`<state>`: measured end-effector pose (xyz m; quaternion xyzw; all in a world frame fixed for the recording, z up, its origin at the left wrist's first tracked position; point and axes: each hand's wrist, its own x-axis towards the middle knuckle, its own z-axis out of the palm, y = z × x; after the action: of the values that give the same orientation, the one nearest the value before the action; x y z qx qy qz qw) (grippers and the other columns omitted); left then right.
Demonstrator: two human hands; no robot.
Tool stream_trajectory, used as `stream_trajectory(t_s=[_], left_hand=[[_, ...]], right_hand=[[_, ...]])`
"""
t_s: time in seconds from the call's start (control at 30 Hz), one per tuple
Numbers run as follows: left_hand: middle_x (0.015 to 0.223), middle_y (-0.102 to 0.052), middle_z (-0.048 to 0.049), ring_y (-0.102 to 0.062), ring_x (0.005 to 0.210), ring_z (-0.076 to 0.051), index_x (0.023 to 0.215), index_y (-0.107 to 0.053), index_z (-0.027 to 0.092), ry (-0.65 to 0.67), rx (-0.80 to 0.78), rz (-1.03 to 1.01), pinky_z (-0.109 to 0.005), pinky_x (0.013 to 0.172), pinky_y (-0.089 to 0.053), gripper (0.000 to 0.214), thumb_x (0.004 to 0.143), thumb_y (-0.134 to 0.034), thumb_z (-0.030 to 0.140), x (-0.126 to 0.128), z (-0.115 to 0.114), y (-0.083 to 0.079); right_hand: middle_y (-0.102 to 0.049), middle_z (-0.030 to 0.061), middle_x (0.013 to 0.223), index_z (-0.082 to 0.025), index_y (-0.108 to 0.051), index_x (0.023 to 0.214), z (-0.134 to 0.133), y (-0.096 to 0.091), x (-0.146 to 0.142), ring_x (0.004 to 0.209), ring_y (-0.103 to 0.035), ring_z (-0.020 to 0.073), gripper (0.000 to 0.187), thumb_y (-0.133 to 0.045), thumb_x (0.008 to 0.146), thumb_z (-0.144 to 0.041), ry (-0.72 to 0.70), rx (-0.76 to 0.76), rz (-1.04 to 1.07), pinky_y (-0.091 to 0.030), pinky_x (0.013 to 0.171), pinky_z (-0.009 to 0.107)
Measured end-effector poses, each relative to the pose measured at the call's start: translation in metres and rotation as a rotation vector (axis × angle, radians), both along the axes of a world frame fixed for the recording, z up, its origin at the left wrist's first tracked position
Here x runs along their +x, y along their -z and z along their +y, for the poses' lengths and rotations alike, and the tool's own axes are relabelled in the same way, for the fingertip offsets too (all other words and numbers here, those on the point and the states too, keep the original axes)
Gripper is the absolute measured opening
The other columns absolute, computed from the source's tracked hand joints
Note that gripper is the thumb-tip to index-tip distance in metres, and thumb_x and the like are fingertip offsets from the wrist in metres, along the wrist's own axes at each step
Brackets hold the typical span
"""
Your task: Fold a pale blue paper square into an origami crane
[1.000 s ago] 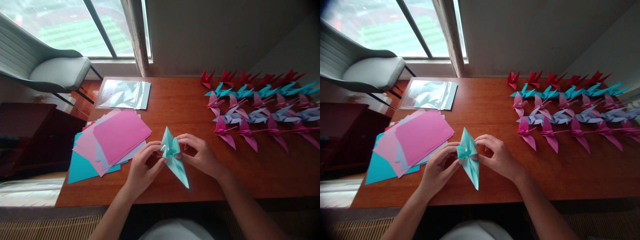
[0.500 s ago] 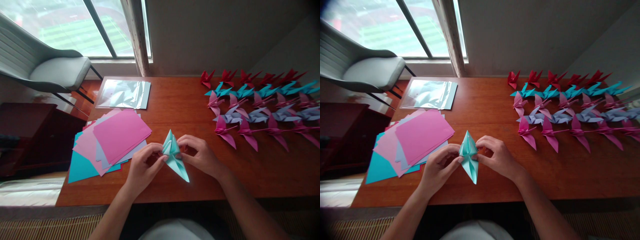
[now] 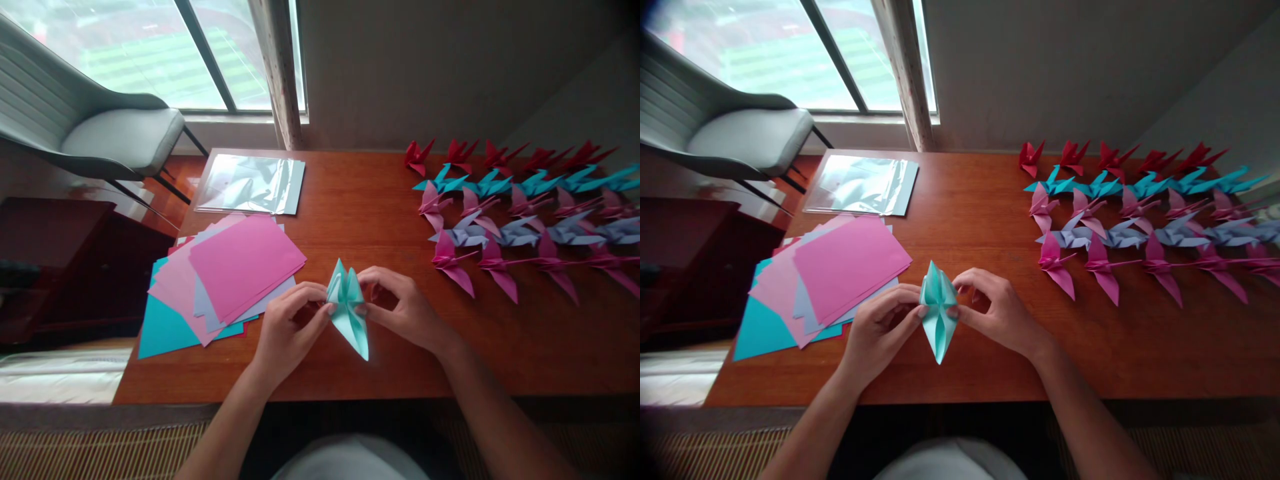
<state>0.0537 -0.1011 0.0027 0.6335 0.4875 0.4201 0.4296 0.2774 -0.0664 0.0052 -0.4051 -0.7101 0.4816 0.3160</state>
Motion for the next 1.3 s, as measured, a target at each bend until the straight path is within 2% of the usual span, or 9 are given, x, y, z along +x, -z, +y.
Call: stream_trajectory(t_s=[0.2,0.33,0.47,0.6,0.7,0.83,1.0,1.2,1.3], left_hand=[[0.086,-0.067,-0.0022,-0.065,0.074,-0.014,0.091,-0.058,0.02,-0.039,-0.076,-0.044,-0.026,0.068,-0.053,0.011,0.09,-0.069,0.024,0.004,-0.003,0.006],[0.093,-0.067,-0.0033,-0.066,0.08,-0.015,0.089,-0.054,0.021,-0.005,-0.078,-0.076,-0.027,0.071,-0.054,0.014,0.09,-0.068,0.022,0.006,-0.004,0.009],[0.097,-0.069,-0.0049,-0.066,0.082,-0.015,0.087,-0.057,0.02,0.035,-0.07,-0.036,-0.027,0.072,-0.054,0.011,0.091,-0.067,0.021,0.005,-0.003,0.008],[0.112,-0.069,-0.0074,-0.068,0.091,-0.016,0.09,-0.059,0.02,0.051,-0.053,-0.037,-0.028,0.078,-0.056,0.005,0.092,-0.063,0.017,0.004,-0.002,0.007],[0.119,-0.067,-0.0073,-0.068,0.097,-0.016,0.092,-0.056,0.021,0.028,-0.057,-0.071,-0.028,0.081,-0.057,0.008,0.093,-0.061,0.014,0.006,-0.003,0.006],[0.124,-0.065,-0.0065,-0.068,0.105,-0.017,0.104,-0.053,0.023,-0.008,-0.064,-0.119,-0.027,0.082,-0.059,0.019,0.091,-0.063,0.013,0.009,-0.005,0.006],[0.127,-0.064,-0.0062,-0.065,0.117,-0.02,0.128,-0.05,0.028,-0.045,-0.064,-0.081,-0.028,0.088,-0.059,0.048,0.087,-0.069,0.014,0.01,-0.004,0.007],[0.118,-0.069,-0.008,-0.071,0.103,-0.02,0.13,-0.054,0.024,0.008,-0.106,-0.026,-0.029,0.083,-0.06,0.046,0.088,-0.07,0.02,0.008,-0.003,0.007],[0.118,-0.069,-0.0071,-0.071,0.102,-0.02,0.128,-0.055,0.026,-0.006,-0.096,-0.04,-0.028,0.081,-0.06,0.046,0.086,-0.072,0.02,0.008,-0.003,0.008]], right_hand=[[-0.067,-0.0005,0.09,-0.023,-0.064,0.098,-0.005,0.007,-0.003,0.076,-0.062,0.0126,0.02,-0.076,0.086,-0.035,0.084,-0.068,0.011,-0.05,0.067,0.025],[-0.066,0.0001,0.091,-0.024,-0.063,0.105,-0.006,0.01,-0.003,0.075,-0.062,0.0129,0.026,-0.076,0.085,-0.034,0.092,-0.113,0.041,-0.051,0.066,0.025],[-0.068,0.0009,0.095,-0.024,-0.065,0.112,-0.005,0.007,-0.002,0.078,-0.062,0.0134,0.028,-0.074,0.087,-0.03,0.052,-0.066,0.009,-0.051,0.068,0.026],[-0.069,0.0019,0.098,-0.024,-0.066,0.111,-0.003,0.005,-0.002,0.079,-0.062,0.0137,0.025,-0.073,0.088,-0.028,0.023,0.008,-0.038,-0.05,0.067,0.025],[-0.068,0.0025,0.101,-0.024,-0.066,0.113,-0.003,0.006,-0.003,0.081,-0.064,0.0141,0.026,-0.072,0.088,-0.028,0.023,0.008,-0.031,-0.052,0.068,0.026],[-0.068,0.0028,0.111,-0.025,-0.063,0.118,-0.006,0.009,-0.005,0.083,-0.067,0.0136,0.031,-0.073,0.088,-0.027,0.045,-0.016,0.013,-0.056,0.07,0.025],[-0.068,0.0026,0.113,-0.027,-0.062,0.119,-0.007,0.01,-0.007,0.083,-0.069,0.0133,0.032,-0.072,0.089,-0.026,0.057,-0.027,0.041,-0.058,0.068,0.024],[-0.069,0.0037,0.111,-0.027,-0.062,0.12,-0.008,0.011,-0.007,0.083,-0.07,0.0152,0.032,-0.07,0.09,-0.028,0.077,0.001,0.025,-0.059,0.069,0.027],[-0.069,0.0043,0.114,-0.028,-0.061,0.124,-0.008,0.012,-0.007,0.085,-0.07,0.0164,0.036,-0.07,0.09,-0.028,0.066,0.003,0.03,-0.06,0.071,0.028]])
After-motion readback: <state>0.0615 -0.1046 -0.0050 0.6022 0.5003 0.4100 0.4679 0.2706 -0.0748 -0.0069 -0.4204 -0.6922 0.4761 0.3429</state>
